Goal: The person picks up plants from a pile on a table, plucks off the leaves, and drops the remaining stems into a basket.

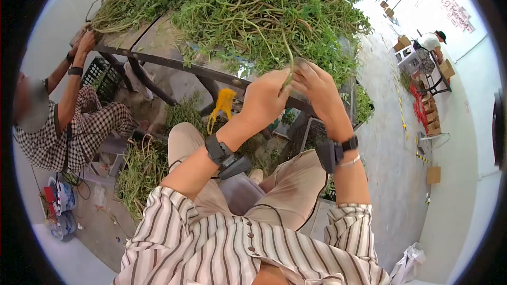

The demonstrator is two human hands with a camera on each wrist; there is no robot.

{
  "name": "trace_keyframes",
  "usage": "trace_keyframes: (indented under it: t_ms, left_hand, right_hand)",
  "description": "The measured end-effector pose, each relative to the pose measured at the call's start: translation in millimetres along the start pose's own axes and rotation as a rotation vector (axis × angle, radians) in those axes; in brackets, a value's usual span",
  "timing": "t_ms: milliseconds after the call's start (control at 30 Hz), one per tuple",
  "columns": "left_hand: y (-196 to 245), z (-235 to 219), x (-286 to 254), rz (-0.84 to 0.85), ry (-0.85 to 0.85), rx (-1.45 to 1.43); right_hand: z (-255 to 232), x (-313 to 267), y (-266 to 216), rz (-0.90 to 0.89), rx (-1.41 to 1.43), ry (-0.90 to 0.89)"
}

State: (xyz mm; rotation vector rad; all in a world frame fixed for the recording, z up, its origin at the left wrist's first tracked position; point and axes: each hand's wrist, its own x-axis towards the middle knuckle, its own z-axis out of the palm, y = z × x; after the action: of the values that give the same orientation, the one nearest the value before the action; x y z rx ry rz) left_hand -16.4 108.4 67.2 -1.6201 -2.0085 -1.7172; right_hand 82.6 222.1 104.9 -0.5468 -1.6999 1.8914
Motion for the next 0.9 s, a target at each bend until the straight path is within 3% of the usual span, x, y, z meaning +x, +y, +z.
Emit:
trace_keyframes:
  t_ms: [100,167,200,267,400,467,567,700,900]
  left_hand:
    - [-1.4,-1.4,6.0,0.084,-0.062,0.063]
    - [-11.5,-10.2,15.3,0.171,-0.299,0.140]
    - [-15.5,-13.4,21.9,0.174,-0.296,0.139]
    - [-24.3,-17.9,39.0,0.055,-0.067,-0.011]
    - [-51.0,-8.7,79.4,0.031,-0.023,0.099]
    - [-57.4,0.1,94.8,0.020,-0.134,0.240]
    - [-73.3,12.8,107.8,-0.065,-0.157,0.307]
    - [-94.1,26.8,107.8,0.006,-0.108,0.373]
    - [-103.7,26.7,116.0,-0.066,-0.183,0.411]
  right_hand:
    - [4.2,26.5,-1.8,0.079,0.153,-0.109]
    - [-4.5,42.4,6.1,0.089,0.138,-0.136]
    - [4.9,38.8,-5.9,0.101,0.206,-0.072]
    - [-3.2,38.6,-7.2,0.118,0.254,-0.098]
    - [-4.3,31.2,-11.9,0.176,0.283,-0.056]
    - [-4.4,26.5,-11.6,0.175,0.288,-0.064]
    - [0.6,15.6,-12.7,0.164,0.296,-0.050]
    - [10.8,5.1,-0.7,0.163,0.339,-0.006]
    - [30.3,-33.6,0.1,0.178,0.326,0.013]
